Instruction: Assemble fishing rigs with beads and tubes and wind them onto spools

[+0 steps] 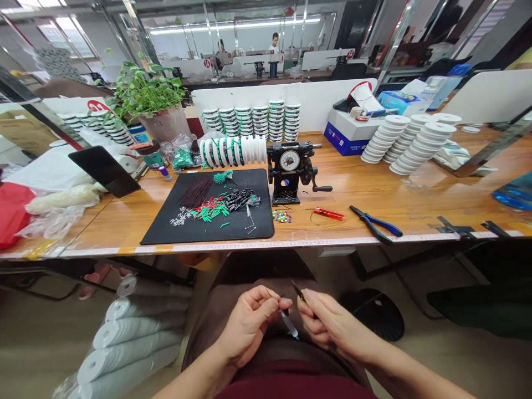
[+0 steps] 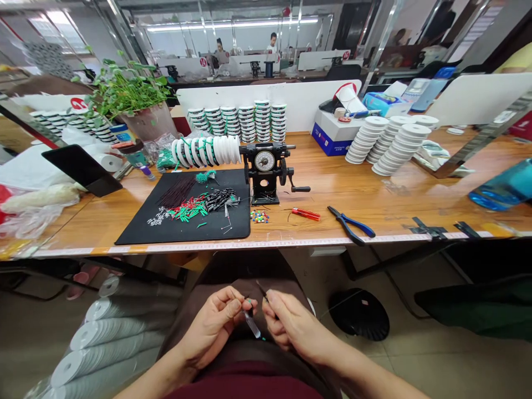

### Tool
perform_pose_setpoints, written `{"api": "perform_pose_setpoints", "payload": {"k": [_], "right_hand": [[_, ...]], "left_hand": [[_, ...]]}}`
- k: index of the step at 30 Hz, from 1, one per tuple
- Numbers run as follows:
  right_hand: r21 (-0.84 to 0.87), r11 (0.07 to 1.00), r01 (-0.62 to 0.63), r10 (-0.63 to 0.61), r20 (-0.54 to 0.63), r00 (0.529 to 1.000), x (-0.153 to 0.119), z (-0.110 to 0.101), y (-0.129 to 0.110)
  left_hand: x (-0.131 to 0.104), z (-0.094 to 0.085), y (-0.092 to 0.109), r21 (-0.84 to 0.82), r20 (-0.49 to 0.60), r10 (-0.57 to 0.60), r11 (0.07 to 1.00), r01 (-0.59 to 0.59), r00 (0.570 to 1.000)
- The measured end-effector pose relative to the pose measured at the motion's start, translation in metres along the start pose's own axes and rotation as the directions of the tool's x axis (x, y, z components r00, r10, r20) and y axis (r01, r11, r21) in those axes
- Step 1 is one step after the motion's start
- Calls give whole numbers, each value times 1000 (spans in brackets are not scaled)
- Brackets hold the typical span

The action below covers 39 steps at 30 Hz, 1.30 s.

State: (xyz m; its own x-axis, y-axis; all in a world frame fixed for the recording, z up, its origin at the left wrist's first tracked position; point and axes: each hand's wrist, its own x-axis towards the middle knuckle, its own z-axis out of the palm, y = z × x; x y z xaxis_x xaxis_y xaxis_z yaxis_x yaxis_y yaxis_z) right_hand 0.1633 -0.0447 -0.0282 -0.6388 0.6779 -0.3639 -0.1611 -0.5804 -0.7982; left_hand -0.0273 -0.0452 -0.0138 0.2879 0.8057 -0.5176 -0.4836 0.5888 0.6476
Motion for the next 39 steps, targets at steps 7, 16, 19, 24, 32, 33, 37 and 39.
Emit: {"api": "perform_pose_setpoints", "payload": {"k": [7, 16, 19, 24, 32, 33, 37, 39], "right_hand": [[-933, 288, -217, -850, -354, 390, 5, -148, -98], [-843, -110, -526, -847, -197, 494, 33, -222, -134], [-942, -174, -287, -812, -27, 582, 47, -193, -120], [-977, -120, -175, -799, -9, 601, 61, -165, -104], [-779, 561, 279, -607, -159, 779, 22, -62, -57], [-692, 650, 314, -540, -129, 832, 18, -49, -48], [-379, 858, 347, -396, -56, 917, 13, -19, -13], [-245, 904, 351, -367, -23, 930, 13, -14, -1]], "left_hand": [[1, 1, 5, -99, 7, -59, 993, 59, 998], [0, 0, 7, -202, 45, -141, 968, 148, 989], [0, 0, 7, -239, 25, -173, 955, 174, 985], [-3, 0, 9, -293, 39, -194, 936, 197, 980], [-7, 8, 12, -289, 33, -201, 936, 202, 979], [-8, 9, 12, -287, 30, -201, 937, 201, 979], [-11, 10, 11, -276, 31, -189, 942, 191, 981], [-12, 10, 12, -268, 34, -177, 946, 180, 984]]}}
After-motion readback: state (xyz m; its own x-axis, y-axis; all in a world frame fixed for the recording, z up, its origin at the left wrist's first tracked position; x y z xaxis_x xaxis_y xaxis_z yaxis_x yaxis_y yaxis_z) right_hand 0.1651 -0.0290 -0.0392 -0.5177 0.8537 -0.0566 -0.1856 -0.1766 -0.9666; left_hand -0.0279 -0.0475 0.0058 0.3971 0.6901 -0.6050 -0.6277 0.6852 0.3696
